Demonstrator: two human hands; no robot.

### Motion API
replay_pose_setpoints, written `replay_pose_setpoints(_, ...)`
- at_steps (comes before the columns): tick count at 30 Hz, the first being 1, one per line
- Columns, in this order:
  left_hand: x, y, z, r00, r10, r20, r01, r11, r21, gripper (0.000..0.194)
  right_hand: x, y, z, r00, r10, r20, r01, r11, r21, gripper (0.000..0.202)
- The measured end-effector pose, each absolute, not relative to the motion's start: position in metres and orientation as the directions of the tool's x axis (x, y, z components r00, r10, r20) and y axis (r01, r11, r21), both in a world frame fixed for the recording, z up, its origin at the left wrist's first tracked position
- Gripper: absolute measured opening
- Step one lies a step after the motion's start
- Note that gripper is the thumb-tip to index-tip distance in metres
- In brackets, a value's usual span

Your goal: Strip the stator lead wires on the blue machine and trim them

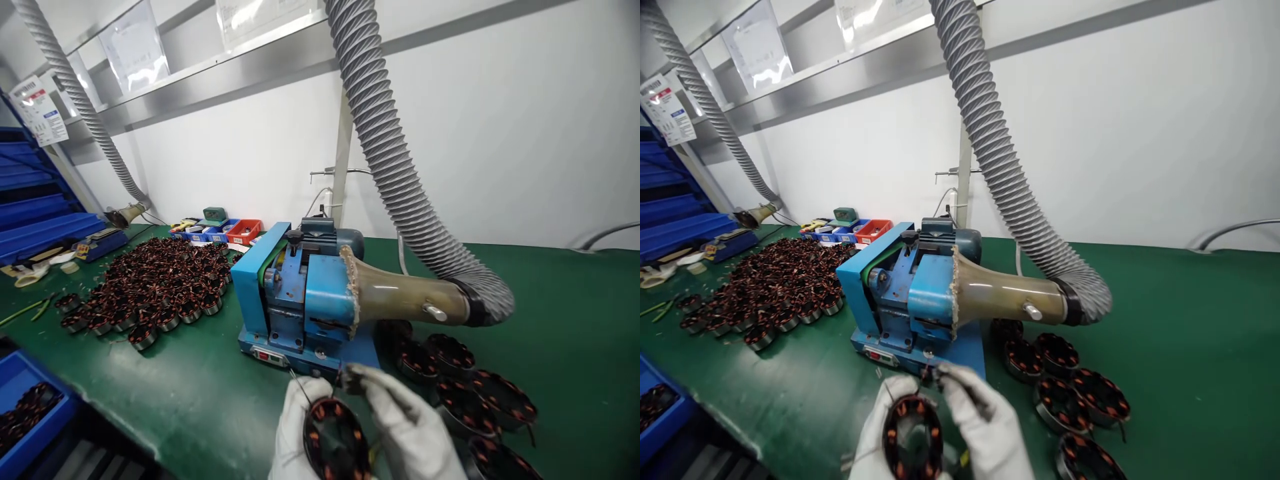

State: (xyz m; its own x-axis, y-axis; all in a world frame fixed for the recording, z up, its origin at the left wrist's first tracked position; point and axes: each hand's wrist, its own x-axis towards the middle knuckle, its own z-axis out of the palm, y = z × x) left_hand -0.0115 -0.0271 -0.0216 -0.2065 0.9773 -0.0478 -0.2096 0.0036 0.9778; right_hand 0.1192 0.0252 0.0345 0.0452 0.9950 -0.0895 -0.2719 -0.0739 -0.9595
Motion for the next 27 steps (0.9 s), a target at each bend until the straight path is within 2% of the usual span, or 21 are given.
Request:
replay_pose_setpoints(2, -0.006, -0.01, -0.022, -0.205, 0.971, -0.119, -0.297, 0.054, 0.953, 0.063, 0.111, 0.024, 0.019, -0.086, 0.996, -0.013, -0.103, -0.022, -0.994, 0.034)
replay_pose_setpoints(5, 0.005, 0.017, -0.015, -0.22, 0.97, -0.101, -0.443, -0.007, 0.897, 0.056, 0.1, 0.031, 0.009, -0.063, 0.998, 0.032, -0.083, 0.027, -0.996, 0.036)
replay_pose_setpoints(9, 0.012, 0.048, -0.008, -0.14, 0.966, -0.217, -0.779, 0.028, 0.626, 0.033, 0.096, 0.051, 0.018, -0.052, 0.999, -0.003, -0.116, -0.009, -0.993, 0.041)
replay_pose_setpoints(11, 0.011, 0.06, -0.008, -0.096, 0.96, -0.261, -0.832, 0.066, 0.551, 0.023, 0.097, 0.058, 0.022, -0.042, 0.999, -0.008, -0.096, -0.012, -0.995, 0.043)
replay_pose_setpoints(17, 0.007, 0.063, -0.018, -0.041, 0.952, -0.302, -0.836, 0.133, 0.533, 0.025, 0.103, 0.056, 0.014, -0.051, 0.998, -0.037, -0.068, -0.04, -0.997, 0.042)
replay_pose_setpoints(20, 0.007, 0.056, -0.021, -0.056, 0.941, -0.334, -0.83, 0.142, 0.539, 0.024, 0.103, 0.049, 0.01, -0.066, 0.995, -0.08, -0.107, -0.087, -0.99, 0.042)
replay_pose_setpoints(23, 0.005, 0.056, -0.019, -0.114, 0.938, -0.327, -0.799, 0.109, 0.591, 0.022, 0.098, 0.046, 0.012, -0.068, 0.994, -0.087, -0.171, -0.098, -0.98, 0.041)
replay_pose_setpoints(27, -0.001, 0.059, -0.006, -0.2, 0.949, -0.245, -0.683, 0.044, 0.729, 0.023, 0.089, 0.05, 0.011, -0.049, 0.998, -0.042, -0.191, -0.051, -0.98, 0.041)
